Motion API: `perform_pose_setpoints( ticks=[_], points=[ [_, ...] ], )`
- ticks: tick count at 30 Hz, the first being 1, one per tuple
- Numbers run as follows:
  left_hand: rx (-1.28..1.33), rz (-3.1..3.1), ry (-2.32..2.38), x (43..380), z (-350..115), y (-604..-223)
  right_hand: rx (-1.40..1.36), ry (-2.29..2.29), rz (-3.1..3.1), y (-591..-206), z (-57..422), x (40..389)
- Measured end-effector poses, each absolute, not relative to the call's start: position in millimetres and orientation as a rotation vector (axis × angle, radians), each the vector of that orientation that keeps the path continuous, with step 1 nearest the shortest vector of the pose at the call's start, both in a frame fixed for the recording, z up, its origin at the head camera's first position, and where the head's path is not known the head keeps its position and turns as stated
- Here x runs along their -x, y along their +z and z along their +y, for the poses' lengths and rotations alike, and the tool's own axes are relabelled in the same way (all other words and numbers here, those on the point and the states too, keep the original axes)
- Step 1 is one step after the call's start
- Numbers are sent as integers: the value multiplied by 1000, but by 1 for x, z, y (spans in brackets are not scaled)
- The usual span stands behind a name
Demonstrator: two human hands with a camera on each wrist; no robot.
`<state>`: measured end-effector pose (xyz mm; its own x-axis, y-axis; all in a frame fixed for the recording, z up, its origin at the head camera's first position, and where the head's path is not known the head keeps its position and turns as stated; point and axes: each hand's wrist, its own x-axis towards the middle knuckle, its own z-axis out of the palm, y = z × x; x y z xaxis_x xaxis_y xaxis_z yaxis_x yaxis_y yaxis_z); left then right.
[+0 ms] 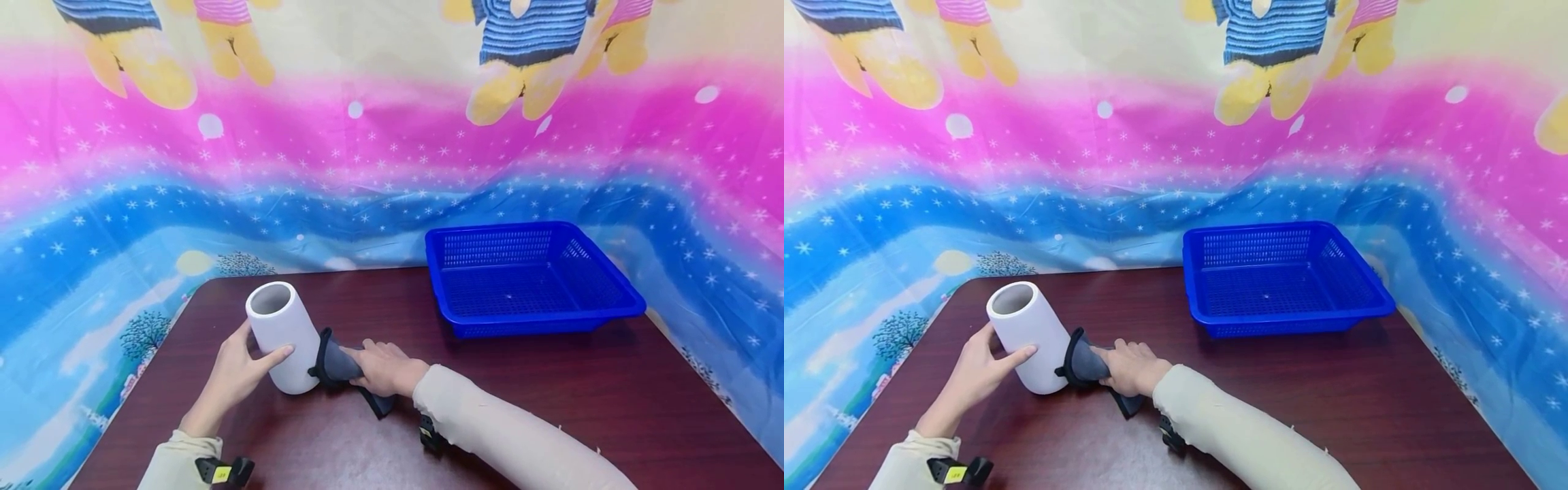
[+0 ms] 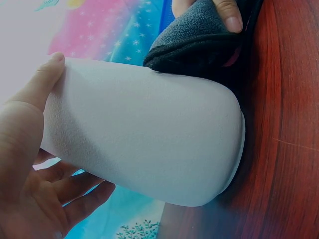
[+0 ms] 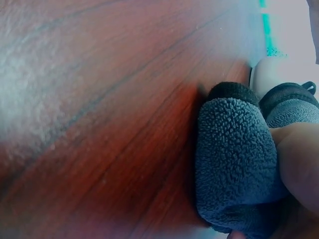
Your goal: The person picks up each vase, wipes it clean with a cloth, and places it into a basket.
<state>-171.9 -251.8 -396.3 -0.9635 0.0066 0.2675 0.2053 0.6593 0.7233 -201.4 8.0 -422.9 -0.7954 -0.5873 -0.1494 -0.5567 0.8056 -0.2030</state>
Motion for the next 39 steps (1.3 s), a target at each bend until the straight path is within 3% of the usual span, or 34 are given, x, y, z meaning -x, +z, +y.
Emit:
perform_pose_setpoints(
  ticks=[22,39],
  points=[
    [167,-2658,-1195,171,-252,-395,916,-126,2817,-423,15,200],
    [174,-2633,-1188,172,-252,-397,912,-382,2719,-420,32,203]
  ],
)
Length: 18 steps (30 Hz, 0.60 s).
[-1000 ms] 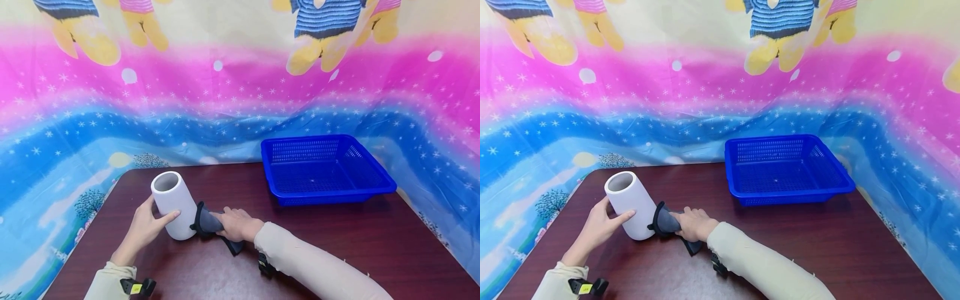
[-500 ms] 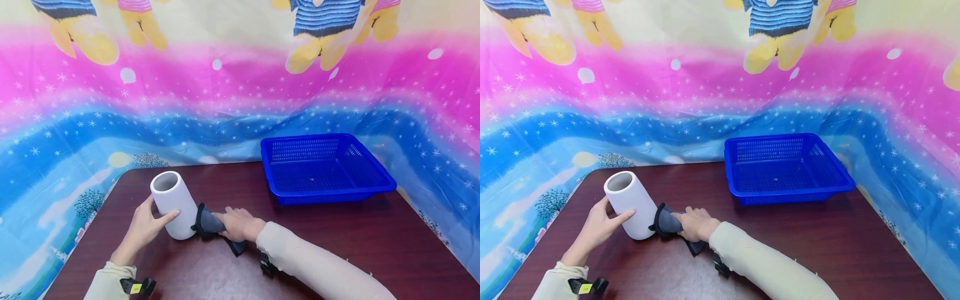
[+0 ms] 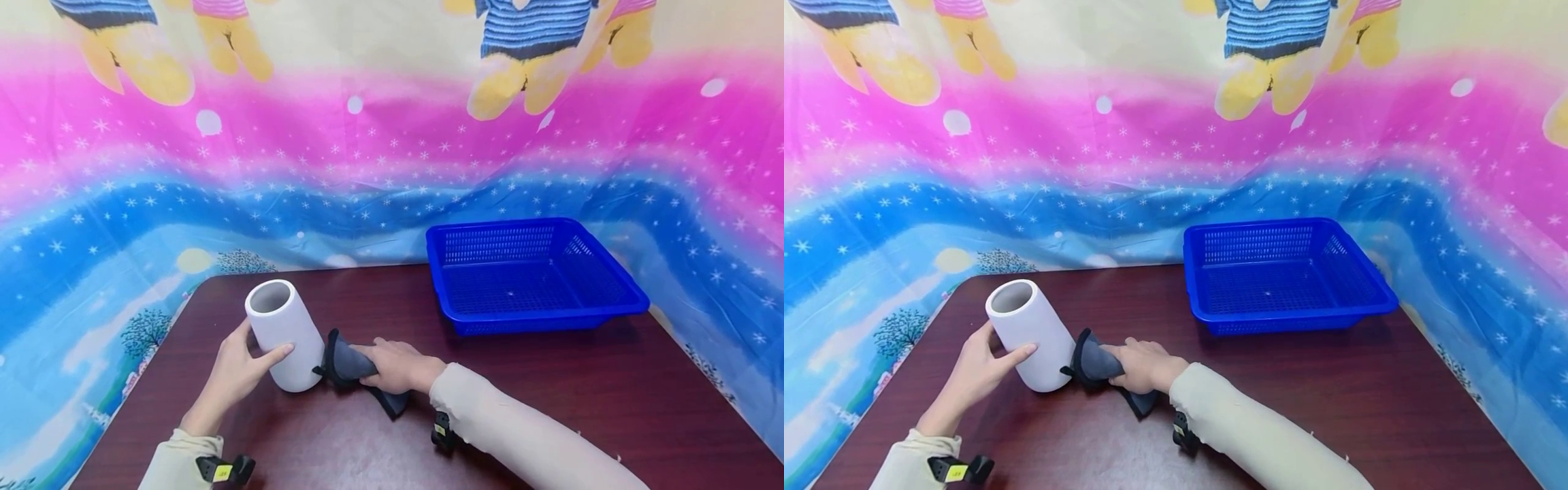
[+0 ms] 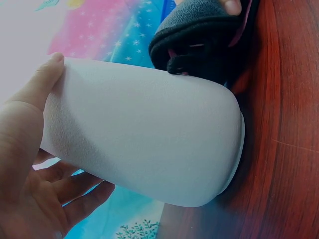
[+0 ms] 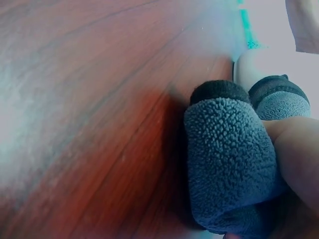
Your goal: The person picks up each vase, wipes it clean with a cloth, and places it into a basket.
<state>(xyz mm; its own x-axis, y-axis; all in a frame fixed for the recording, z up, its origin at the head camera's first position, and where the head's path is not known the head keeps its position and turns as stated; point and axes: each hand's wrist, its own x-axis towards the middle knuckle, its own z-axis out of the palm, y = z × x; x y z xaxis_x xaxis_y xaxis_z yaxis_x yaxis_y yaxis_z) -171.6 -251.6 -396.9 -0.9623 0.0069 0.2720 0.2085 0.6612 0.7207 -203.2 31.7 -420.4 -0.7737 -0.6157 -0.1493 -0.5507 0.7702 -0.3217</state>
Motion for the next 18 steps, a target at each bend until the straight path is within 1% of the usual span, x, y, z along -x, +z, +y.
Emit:
perform_pose_setpoints(
  ticks=[18],
  points=[
    [172,-2642,-1203,172,-252,-396,963,-529,2731,-413,49,209]
  ],
)
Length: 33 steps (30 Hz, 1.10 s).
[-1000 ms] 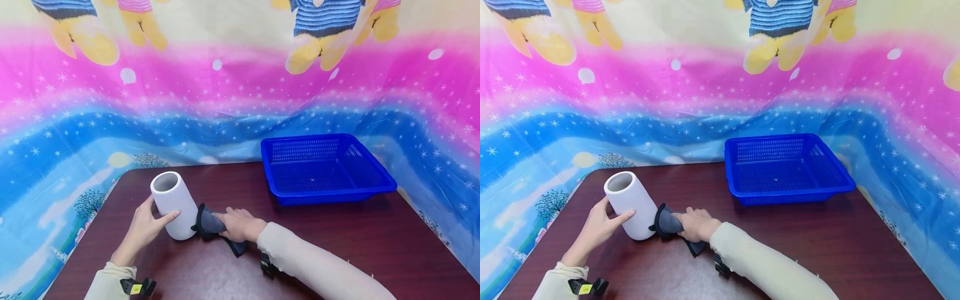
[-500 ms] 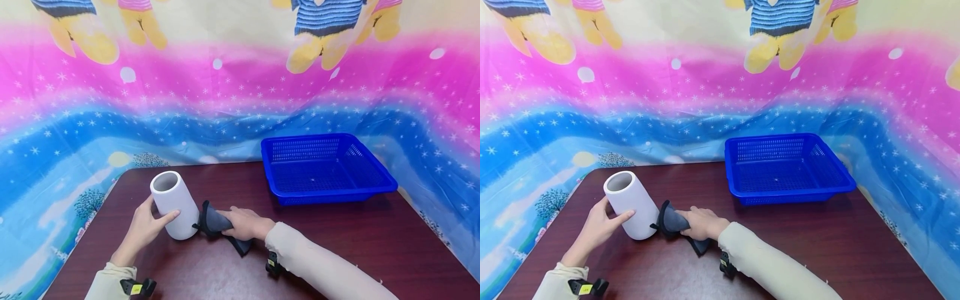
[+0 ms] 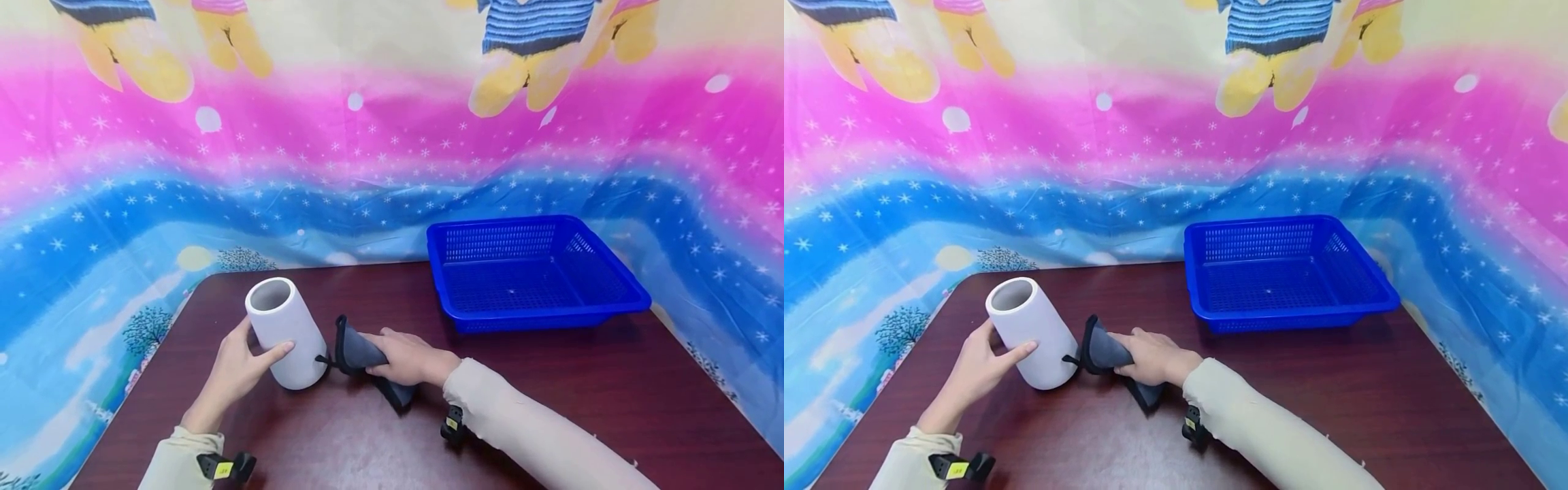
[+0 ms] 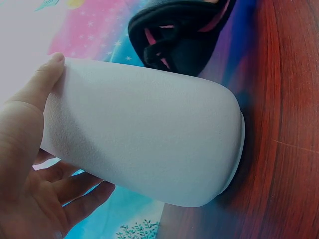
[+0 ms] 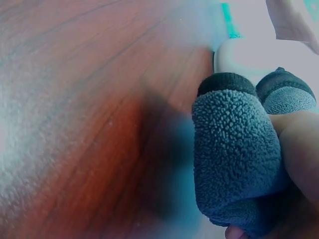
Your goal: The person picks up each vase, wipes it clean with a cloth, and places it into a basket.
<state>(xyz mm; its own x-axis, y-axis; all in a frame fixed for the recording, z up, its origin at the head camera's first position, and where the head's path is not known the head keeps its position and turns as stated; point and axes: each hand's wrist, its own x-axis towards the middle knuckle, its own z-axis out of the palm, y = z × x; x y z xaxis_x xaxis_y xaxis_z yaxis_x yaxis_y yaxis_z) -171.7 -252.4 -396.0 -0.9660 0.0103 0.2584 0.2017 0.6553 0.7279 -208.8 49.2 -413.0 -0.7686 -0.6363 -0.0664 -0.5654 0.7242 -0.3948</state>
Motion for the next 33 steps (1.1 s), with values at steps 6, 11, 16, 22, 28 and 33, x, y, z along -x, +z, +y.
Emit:
perform_pose_setpoints(
  ticks=[6,11,16,22,28,33],
  points=[
    [164,-2643,-1213,172,-252,-396,954,-567,2734,-406,51,210],
    [166,-2647,-1211,171,-252,-396,959,-595,2749,-403,52,210],
    [164,-2651,-1209,171,-251,-396,973,-618,2780,-398,52,210],
    [166,-2648,-1205,172,-251,-396,985,-651,2794,-393,53,211],
    [169,-2649,-1210,172,-252,-397,994,-694,2794,-388,53,211],
    [171,-2651,-1214,172,-252,-397,1004,-731,2794,-385,51,211]
  ],
)
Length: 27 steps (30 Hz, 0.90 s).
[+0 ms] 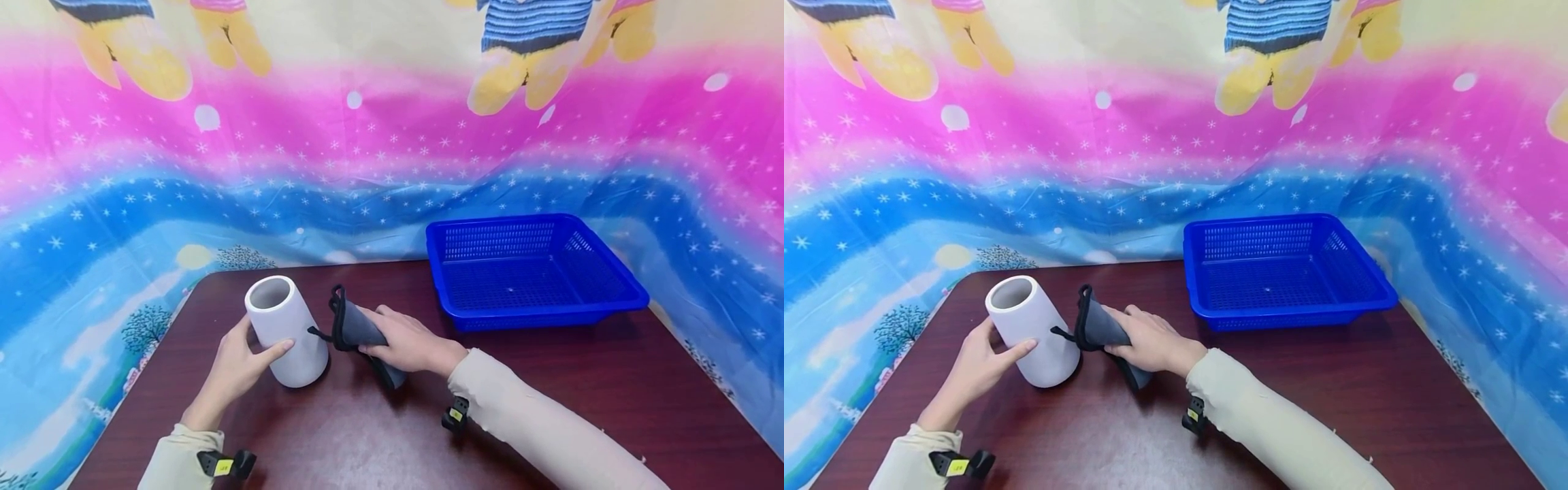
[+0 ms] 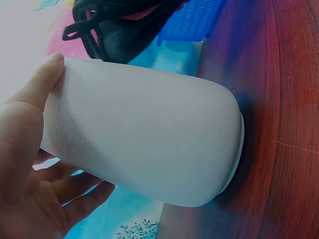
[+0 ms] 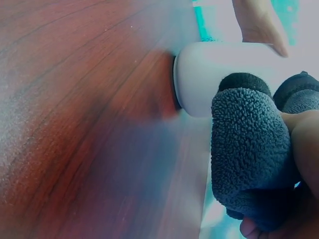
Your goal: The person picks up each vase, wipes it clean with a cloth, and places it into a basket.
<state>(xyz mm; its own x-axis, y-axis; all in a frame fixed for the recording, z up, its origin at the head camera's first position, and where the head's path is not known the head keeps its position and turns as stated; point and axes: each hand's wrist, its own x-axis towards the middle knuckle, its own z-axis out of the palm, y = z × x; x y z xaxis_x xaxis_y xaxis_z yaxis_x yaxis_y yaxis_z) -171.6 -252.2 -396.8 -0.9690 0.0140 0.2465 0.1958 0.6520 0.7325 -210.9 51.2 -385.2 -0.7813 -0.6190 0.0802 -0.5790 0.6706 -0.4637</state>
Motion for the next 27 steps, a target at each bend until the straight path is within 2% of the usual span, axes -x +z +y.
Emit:
perform_pose_setpoints(
  ticks=[27],
  points=[
    [183,-2643,-1204,171,-252,-396,1014,-875,2812,-371,33,206]
  ],
)
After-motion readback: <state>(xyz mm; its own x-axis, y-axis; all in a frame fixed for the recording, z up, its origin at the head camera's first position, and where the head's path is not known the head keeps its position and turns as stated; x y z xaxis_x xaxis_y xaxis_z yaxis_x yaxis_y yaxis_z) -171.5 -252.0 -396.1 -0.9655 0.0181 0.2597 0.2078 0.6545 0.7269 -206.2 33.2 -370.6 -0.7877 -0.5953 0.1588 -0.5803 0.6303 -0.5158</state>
